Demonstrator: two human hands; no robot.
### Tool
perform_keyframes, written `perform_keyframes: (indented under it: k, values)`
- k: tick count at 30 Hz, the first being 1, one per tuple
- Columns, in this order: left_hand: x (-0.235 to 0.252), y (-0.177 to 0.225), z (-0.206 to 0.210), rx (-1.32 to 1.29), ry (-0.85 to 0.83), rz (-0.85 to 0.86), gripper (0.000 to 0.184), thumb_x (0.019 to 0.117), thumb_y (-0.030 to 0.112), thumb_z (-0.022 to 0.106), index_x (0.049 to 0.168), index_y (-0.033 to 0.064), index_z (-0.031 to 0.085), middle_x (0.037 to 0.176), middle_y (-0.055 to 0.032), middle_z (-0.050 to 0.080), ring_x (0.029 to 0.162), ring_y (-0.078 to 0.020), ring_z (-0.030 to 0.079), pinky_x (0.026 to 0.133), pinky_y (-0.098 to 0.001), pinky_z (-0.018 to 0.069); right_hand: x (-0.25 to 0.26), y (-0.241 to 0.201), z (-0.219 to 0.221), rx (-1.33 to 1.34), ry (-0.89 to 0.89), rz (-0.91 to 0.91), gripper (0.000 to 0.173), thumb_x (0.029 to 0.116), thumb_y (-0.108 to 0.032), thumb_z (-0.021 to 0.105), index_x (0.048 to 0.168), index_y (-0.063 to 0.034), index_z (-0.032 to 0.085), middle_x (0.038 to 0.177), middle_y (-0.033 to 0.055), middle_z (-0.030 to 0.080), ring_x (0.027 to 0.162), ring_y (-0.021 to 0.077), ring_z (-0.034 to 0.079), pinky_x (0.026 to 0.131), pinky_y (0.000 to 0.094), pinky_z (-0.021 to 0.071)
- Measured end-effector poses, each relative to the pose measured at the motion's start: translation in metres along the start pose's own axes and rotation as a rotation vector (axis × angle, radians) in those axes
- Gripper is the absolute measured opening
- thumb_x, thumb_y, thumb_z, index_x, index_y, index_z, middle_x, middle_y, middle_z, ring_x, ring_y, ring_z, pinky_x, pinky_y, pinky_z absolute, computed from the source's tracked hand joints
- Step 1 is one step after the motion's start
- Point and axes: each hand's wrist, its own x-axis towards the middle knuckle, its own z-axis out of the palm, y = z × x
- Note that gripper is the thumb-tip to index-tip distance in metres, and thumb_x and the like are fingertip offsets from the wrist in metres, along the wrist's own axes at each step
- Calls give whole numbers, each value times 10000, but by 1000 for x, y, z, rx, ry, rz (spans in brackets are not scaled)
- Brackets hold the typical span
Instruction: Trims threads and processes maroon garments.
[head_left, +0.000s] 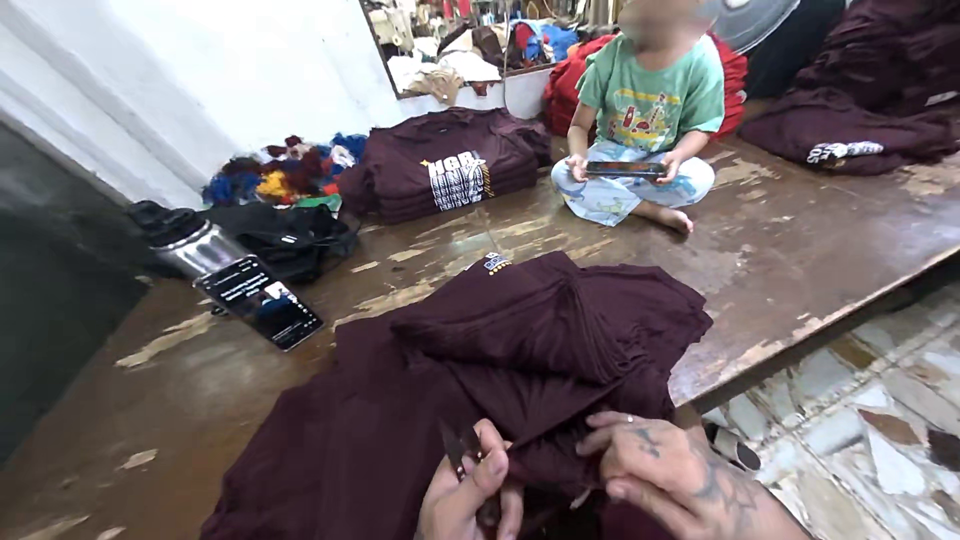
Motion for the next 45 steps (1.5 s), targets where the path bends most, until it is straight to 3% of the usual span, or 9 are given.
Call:
perform_keyframes:
  k: [5,7,13,19,23,31,34,40,45]
  values:
    - [1,-6,0,47,-66,51,94,934,283,730,961,194,719,692,50,659,494,3,600,472,-160,530,21,-12,14,-182,108,90,530,1021,-593,468,1072,-91,632,768,21,616,720,115,621,714,266,540]
    - [-2,-5,1,85,-53,44,81,919,274,745,948,199,731,689,50,661,504,9,593,486,-154,523,24,-12,32,-276,166,45,422,1033,-509,520,1029,-109,652,750,19,620,700,132,624,668,269,534]
    - [-1,13,12,153,31,-16,79,936,267,723,864,260,693,671,115,665,583,25,632,583,-138,518,1,-12,5,26,133,56,257,1070,-123,510,884,0,638,870,126,732,985,154,739,1021,286,541]
    - [-7,3,9,126,57,-30,42,925,258,739,897,245,709,659,85,645,531,14,592,536,-146,504,16,-17,22,-146,99,123,360,1042,-394,562,1042,-62,701,800,60,691,772,143,675,758,275,560]
    - [-6,-4,-4,89,-38,26,117,958,339,688,984,226,699,681,74,642,513,12,602,500,-154,531,1,-16,13,-80,188,47,199,1064,-221,551,935,-97,639,841,32,671,861,88,678,825,204,567]
    - [6,-2,-1,88,-158,124,95,996,298,655,1015,206,667,728,103,644,525,29,615,470,-149,541,27,-28,11,-283,182,89,607,1011,-666,405,1102,-106,622,898,49,647,847,119,654,766,246,549]
    - [3,-5,-1,128,-153,115,115,986,318,665,1011,207,672,699,98,634,521,22,616,480,-159,547,35,-15,38,-320,238,18,452,1030,-512,520,991,-80,648,787,54,652,730,154,649,684,283,542]
    - [-7,-1,-4,171,-140,49,136,999,353,645,945,230,624,646,115,590,516,18,596,493,-165,526,17,-29,1,-231,-52,111,219,986,-158,627,859,-21,741,729,93,720,771,170,734,907,301,574]
    - [-4,-4,-7,114,-188,53,138,1013,349,628,956,225,604,656,110,593,538,23,598,518,-152,517,26,-20,-19,-188,-134,105,319,1042,-244,559,861,-16,688,784,134,697,847,165,703,837,231,553]
